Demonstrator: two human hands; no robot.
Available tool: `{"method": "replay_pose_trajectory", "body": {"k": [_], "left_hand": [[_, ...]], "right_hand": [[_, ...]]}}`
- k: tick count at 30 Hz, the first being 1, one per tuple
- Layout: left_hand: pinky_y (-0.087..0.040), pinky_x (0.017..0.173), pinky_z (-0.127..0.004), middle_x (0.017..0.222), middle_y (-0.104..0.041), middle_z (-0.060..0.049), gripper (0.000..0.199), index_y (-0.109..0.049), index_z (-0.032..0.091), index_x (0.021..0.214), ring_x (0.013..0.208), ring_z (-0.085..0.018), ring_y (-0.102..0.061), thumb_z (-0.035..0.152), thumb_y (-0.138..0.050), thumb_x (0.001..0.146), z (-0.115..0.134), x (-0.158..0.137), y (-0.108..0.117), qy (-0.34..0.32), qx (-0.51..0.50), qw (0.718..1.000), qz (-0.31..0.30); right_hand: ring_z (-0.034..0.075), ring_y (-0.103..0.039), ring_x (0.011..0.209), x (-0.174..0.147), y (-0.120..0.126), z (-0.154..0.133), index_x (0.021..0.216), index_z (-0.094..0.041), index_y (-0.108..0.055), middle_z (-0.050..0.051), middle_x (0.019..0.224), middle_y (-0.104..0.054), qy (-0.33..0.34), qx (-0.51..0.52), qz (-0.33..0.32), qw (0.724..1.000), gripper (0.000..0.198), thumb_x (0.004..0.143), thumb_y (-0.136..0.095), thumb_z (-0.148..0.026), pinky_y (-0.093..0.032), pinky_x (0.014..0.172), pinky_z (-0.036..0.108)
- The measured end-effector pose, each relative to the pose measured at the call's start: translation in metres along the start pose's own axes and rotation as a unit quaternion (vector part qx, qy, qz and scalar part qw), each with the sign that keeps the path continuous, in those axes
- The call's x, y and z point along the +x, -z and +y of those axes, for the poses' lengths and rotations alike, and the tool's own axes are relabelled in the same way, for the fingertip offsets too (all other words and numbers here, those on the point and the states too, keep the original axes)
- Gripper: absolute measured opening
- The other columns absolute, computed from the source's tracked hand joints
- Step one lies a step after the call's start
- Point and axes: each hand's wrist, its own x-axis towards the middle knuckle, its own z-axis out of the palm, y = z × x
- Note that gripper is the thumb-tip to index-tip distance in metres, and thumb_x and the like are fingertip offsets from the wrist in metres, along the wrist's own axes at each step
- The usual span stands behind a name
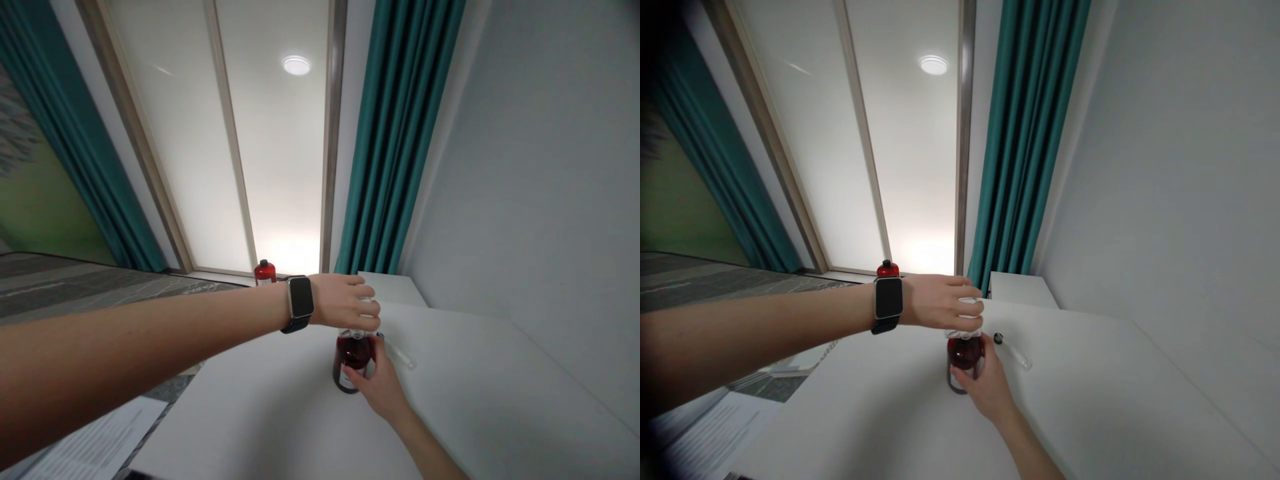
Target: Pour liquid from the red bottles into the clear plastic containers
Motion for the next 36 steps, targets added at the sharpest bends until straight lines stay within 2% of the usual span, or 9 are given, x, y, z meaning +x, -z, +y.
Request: {"method": "replay_pose_trajectory", "body": {"k": [3,9,17,22,29,36], "left_hand": [[-0.045,0.088,-0.036,0.113,-0.067,-0.004,0.021,-0.061,0.025,0.106,0.106,-0.021,-0.058,0.010,-0.060,0.092,0.000,0.000,0.001,0.024,-0.010,1.000,-0.016],[-0.044,0.082,-0.034,0.105,-0.068,-0.006,0.018,-0.061,0.020,0.103,0.096,-0.021,-0.060,0.010,-0.065,0.089,0.001,-0.001,-0.003,0.002,0.000,0.998,0.061],[-0.046,0.080,-0.033,0.113,-0.066,-0.006,0.016,-0.061,0.022,0.107,0.100,-0.020,-0.058,0.012,-0.053,0.097,0.005,0.004,0.001,0.012,-0.004,1.000,-0.008],[-0.048,0.074,-0.032,0.111,-0.066,-0.006,0.014,-0.062,0.021,0.105,0.099,-0.021,-0.057,0.013,-0.054,0.096,0.006,0.006,0.000,0.008,-0.011,1.000,0.006],[-0.046,0.065,-0.031,0.103,-0.066,-0.007,0.010,-0.062,0.019,0.100,0.093,-0.021,-0.055,0.013,-0.061,0.092,0.007,0.006,-0.002,0.007,-0.009,0.998,0.055],[-0.048,0.063,-0.031,0.102,-0.066,-0.007,0.009,-0.063,0.017,0.101,0.092,-0.021,-0.056,0.015,-0.060,0.093,0.010,0.010,-0.002,0.009,0.001,0.999,0.045]], "right_hand": [[0.029,-0.064,0.102,-0.001,-0.001,0.002,0.121,-0.021,-0.046,0.010,0.112,-0.066,0.009,0.000,0.009,1.000,0.061,0.067,-0.074,-0.029,-0.050,0.091,0.045],[0.029,-0.065,0.100,-0.001,0.000,0.000,0.119,-0.020,-0.047,0.010,0.109,-0.067,0.008,0.000,0.006,1.000,0.060,0.067,-0.074,-0.029,-0.050,0.089,0.045],[0.028,-0.066,0.095,-0.001,0.001,-0.005,0.113,-0.021,-0.049,0.008,0.105,-0.068,0.005,0.009,0.012,1.000,0.055,0.066,-0.075,-0.030,-0.051,0.086,0.044],[0.029,-0.066,0.097,0.000,0.001,-0.007,0.115,-0.021,-0.048,0.009,0.105,-0.068,0.012,0.005,0.011,1.000,0.055,0.067,-0.074,-0.030,-0.052,0.085,0.044],[0.030,-0.067,0.092,0.000,0.001,-0.007,0.115,-0.021,-0.049,0.008,0.101,-0.069,0.014,-0.002,0.022,1.000,0.056,0.066,-0.075,-0.030,-0.054,0.080,0.044],[0.030,-0.066,0.096,0.001,0.001,-0.008,0.115,-0.020,-0.048,0.010,0.105,-0.069,0.018,-0.001,0.019,1.000,0.056,0.067,-0.074,-0.030,-0.054,0.082,0.042]]}}
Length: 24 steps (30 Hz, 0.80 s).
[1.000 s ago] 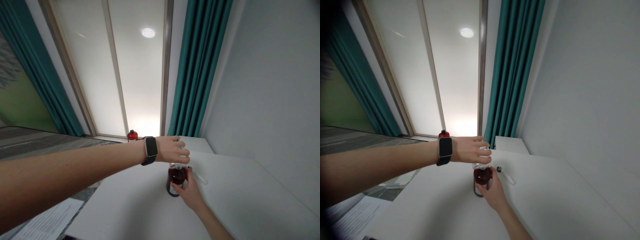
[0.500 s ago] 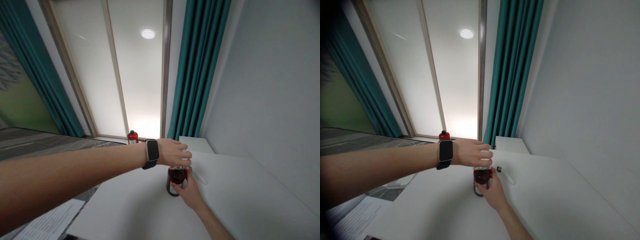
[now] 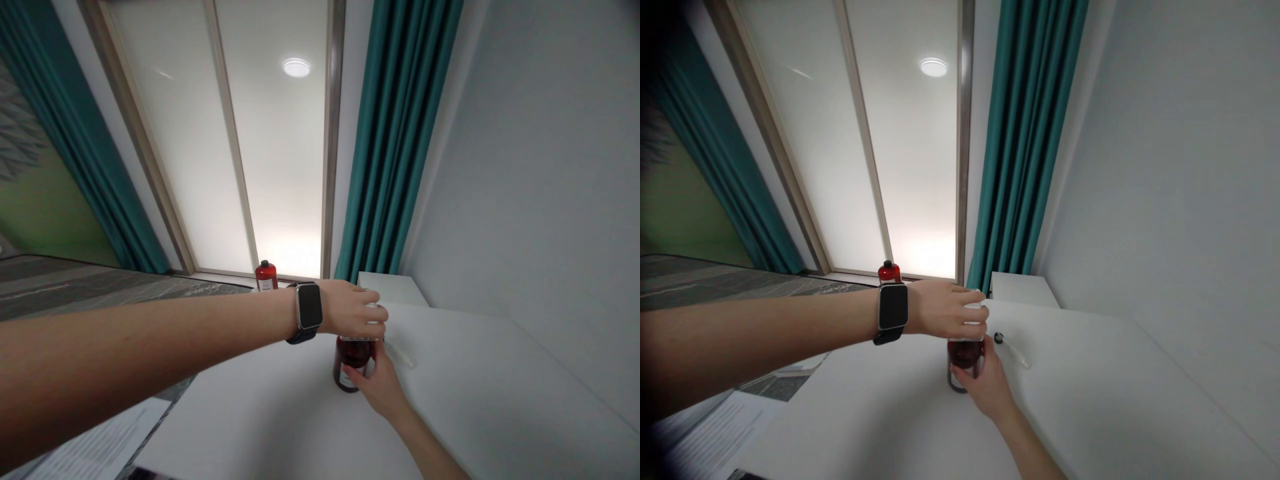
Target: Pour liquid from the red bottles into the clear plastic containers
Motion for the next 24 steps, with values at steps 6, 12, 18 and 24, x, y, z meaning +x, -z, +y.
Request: {"method": "replay_pose_trajectory", "body": {"k": [6,12,18,24], "left_hand": [[-0.047,0.062,-0.031,0.101,-0.066,-0.006,0.006,-0.063,0.021,0.095,0.089,-0.021,-0.055,0.016,-0.059,0.094,0.0033,0.0025,-0.0011,0.015,-0.003,1.000,0.005],[-0.046,0.059,-0.032,0.107,-0.066,-0.006,0.009,-0.062,0.022,0.102,0.096,-0.022,-0.055,0.018,-0.058,0.095,0.0006,0.0019,0.0028,0.024,-0.017,0.999,-0.041],[-0.050,0.066,-0.031,0.113,-0.065,-0.006,0.017,-0.061,0.022,0.105,0.100,-0.022,-0.056,0.011,-0.059,0.093,-0.0022,-0.0008,0.0028,0.023,-0.031,0.997,-0.063],[-0.050,0.066,-0.031,0.111,-0.065,-0.007,0.019,-0.059,0.021,0.106,0.099,-0.021,-0.056,0.012,-0.063,0.091,-0.0041,-0.0048,0.0005,0.024,-0.030,0.998,-0.040]], "right_hand": [[0.028,-0.067,0.093,0.0014,-0.0007,-0.0023,0.110,-0.021,-0.050,0.007,0.101,-0.069,0.006,-0.003,0.004,1.000,0.049,0.067,-0.072,-0.030,-0.055,0.080,0.040],[0.030,-0.066,0.094,0.0002,-0.0010,0.0000,0.112,-0.021,-0.049,0.008,0.102,-0.069,-0.001,0.001,-0.001,1.000,0.052,0.067,-0.073,-0.030,-0.054,0.081,0.043],[0.030,-0.065,0.095,-0.0007,0.0002,-0.0012,0.114,-0.020,-0.047,0.010,0.104,-0.067,-0.018,-0.004,-0.013,1.000,0.055,0.067,-0.073,-0.032,-0.052,0.082,0.043],[0.032,-0.065,0.097,-0.0024,0.0005,-0.0008,0.115,-0.020,-0.047,0.010,0.107,-0.067,-0.024,0.004,-0.008,1.000,0.059,0.065,-0.075,-0.033,-0.050,0.086,0.047]]}}
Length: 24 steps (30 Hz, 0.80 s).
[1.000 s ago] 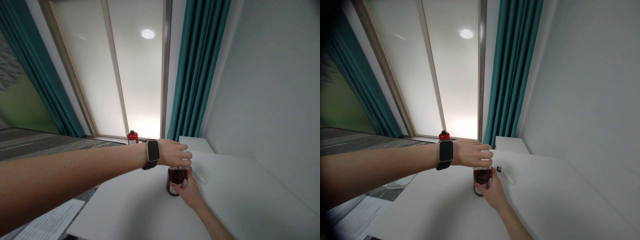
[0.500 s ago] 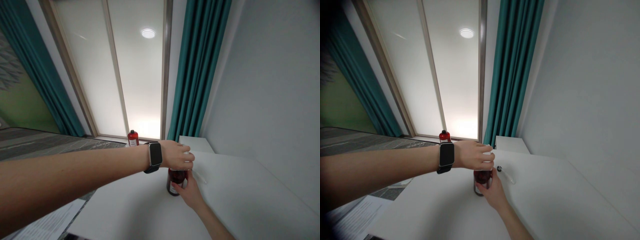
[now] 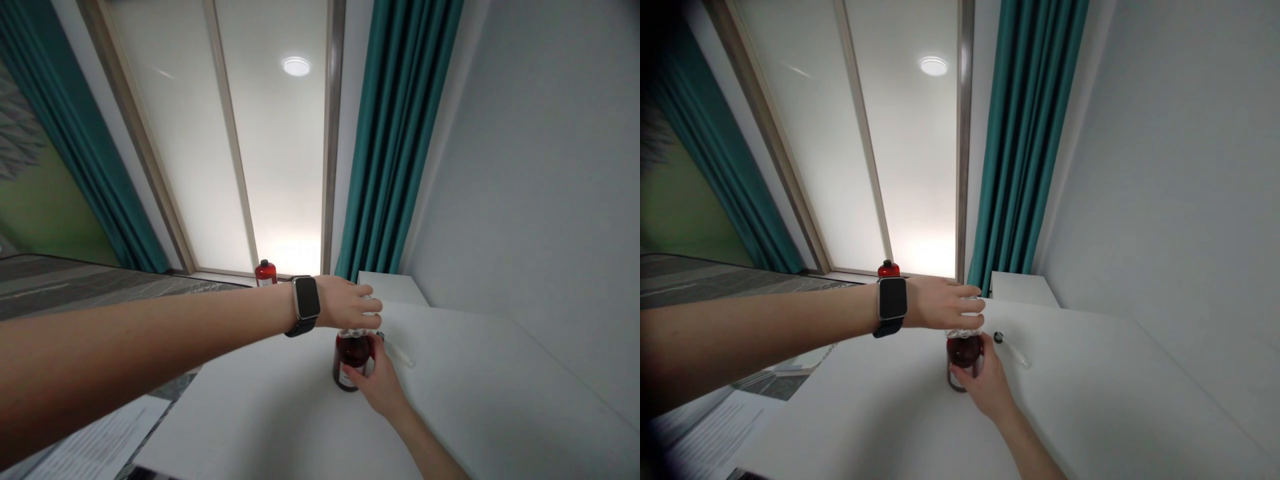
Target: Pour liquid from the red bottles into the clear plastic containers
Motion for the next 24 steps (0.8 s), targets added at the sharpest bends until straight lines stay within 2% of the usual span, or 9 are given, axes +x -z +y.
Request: {"method": "replay_pose_trajectory", "body": {"k": [6,14,24], "left_hand": [[-0.050,0.070,-0.032,0.122,-0.062,-0.006,0.018,-0.057,0.021,0.114,0.107,-0.023,-0.054,0.015,-0.048,0.099,0.001,0.002,0.005,0.007,0.011,0.997,-0.073],[-0.049,0.065,-0.032,0.119,-0.064,-0.004,0.016,-0.060,0.023,0.109,0.103,-0.022,-0.055,0.016,-0.050,0.099,0.006,0.011,0.012,0.022,0.003,0.995,-0.101],[-0.048,0.064,-0.033,0.120,-0.064,-0.004,0.016,-0.062,0.023,0.107,0.104,-0.023,-0.055,0.016,-0.051,0.099,0.010,0.014,0.019,0.029,0.004,0.993,-0.110]], "right_hand": [[0.031,-0.064,0.098,0.000,0.000,0.000,0.117,-0.020,-0.046,0.011,0.107,-0.066,0.003,0.000,-0.010,1.000,0.059,0.067,-0.075,-0.032,-0.051,0.087,0.046],[0.030,-0.066,0.092,0.003,0.000,-0.002,0.109,-0.019,-0.048,0.010,0.100,-0.068,0.019,-0.004,-0.006,1.000,0.050,0.067,-0.072,-0.031,-0.053,0.079,0.043],[0.030,-0.064,0.102,0.004,-0.002,0.001,0.117,-0.020,-0.044,0.010,0.107,-0.067,0.014,0.005,-0.017,1.000,0.055,0.069,-0.071,-0.030,-0.052,0.085,0.042]]}}
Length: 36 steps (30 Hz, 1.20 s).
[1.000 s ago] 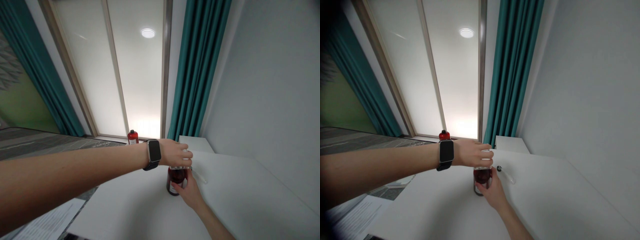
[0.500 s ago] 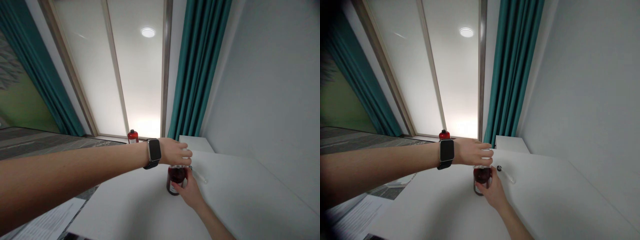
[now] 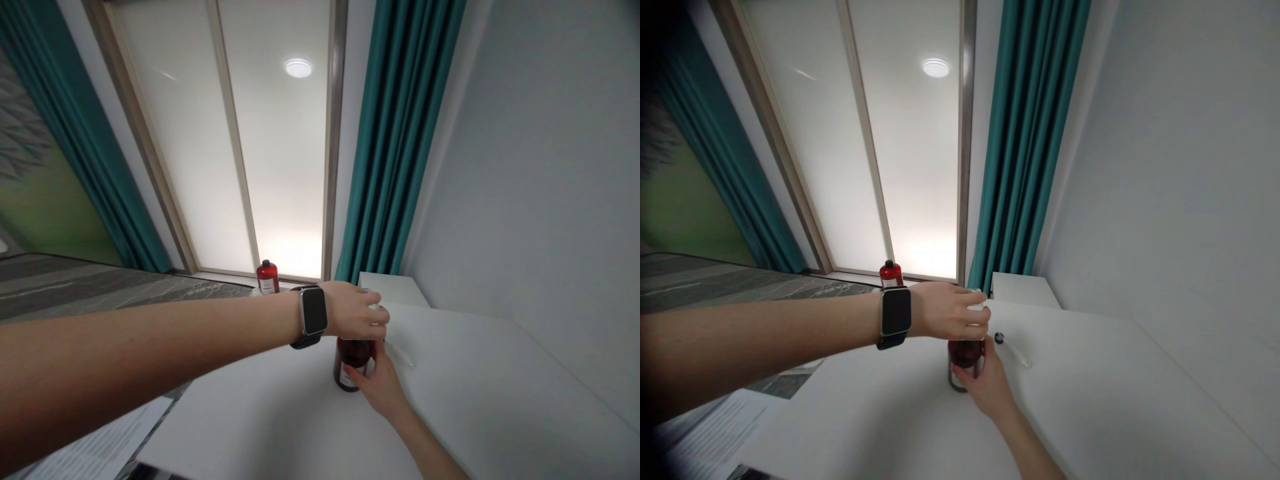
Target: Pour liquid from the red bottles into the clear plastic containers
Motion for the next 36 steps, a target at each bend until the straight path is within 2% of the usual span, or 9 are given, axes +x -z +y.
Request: {"method": "replay_pose_trajectory", "body": {"k": [5,14,20,30,36], "left_hand": [[-0.048,0.066,-0.033,0.121,-0.064,-0.004,0.017,-0.062,0.023,0.108,0.104,-0.023,-0.055,0.017,-0.049,0.099,0.0011,0.0018,0.0008,0.002,0.005,1.000,-0.013],[-0.050,0.069,-0.034,0.118,-0.066,-0.004,0.018,-0.064,0.024,0.108,0.102,-0.023,-0.057,0.018,-0.050,0.099,0.0029,0.0034,-0.0016,0.001,0.001,1.000,0.001],[-0.048,0.072,-0.033,0.112,-0.067,-0.003,0.017,-0.065,0.024,0.101,0.100,-0.022,-0.057,0.018,-0.049,0.099,0.0058,0.0045,-0.0021,0.010,-0.001,1.000,0.025],[-0.048,0.072,-0.033,0.112,-0.067,-0.003,0.017,-0.065,0.023,0.101,0.099,-0.022,-0.056,0.015,-0.050,0.098,0.0061,0.0050,0.0020,0.007,-0.003,1.000,0.006],[-0.047,0.070,-0.033,0.112,-0.066,-0.003,0.016,-0.064,0.025,0.097,0.098,-0.022,-0.055,0.016,-0.051,0.098,0.0046,0.0044,-0.0033,0.011,-0.018,0.999,0.033]], "right_hand": [[0.029,-0.065,0.101,-0.0002,-0.0005,0.0014,0.117,-0.020,-0.044,0.011,0.108,-0.067,-0.007,-0.001,-0.002,1.000,0.056,0.069,-0.072,-0.031,-0.052,0.085,0.042],[0.030,-0.065,0.099,0.0002,-0.0011,0.0013,0.116,-0.020,-0.043,0.011,0.106,-0.067,-0.017,-0.007,0.001,1.000,0.057,0.068,-0.071,-0.033,-0.052,0.085,0.043],[0.029,-0.066,0.094,0.0015,-0.0005,-0.0024,0.110,-0.021,-0.046,0.009,0.099,-0.069,-0.014,-0.006,0.008,1.000,0.049,0.068,-0.069,-0.033,-0.052,0.080,0.041],[0.028,-0.067,0.090,0.0013,-0.0009,-0.0040,0.104,-0.022,-0.048,0.007,0.094,-0.070,-0.019,-0.006,0.012,1.000,0.043,0.068,-0.069,-0.032,-0.054,0.077,0.039],[0.029,-0.067,0.094,0.0007,-0.0005,-0.0023,0.110,-0.022,-0.046,0.009,0.099,-0.069,-0.019,-0.009,0.014,1.000,0.050,0.067,-0.071,-0.031,-0.053,0.080,0.041]]}}
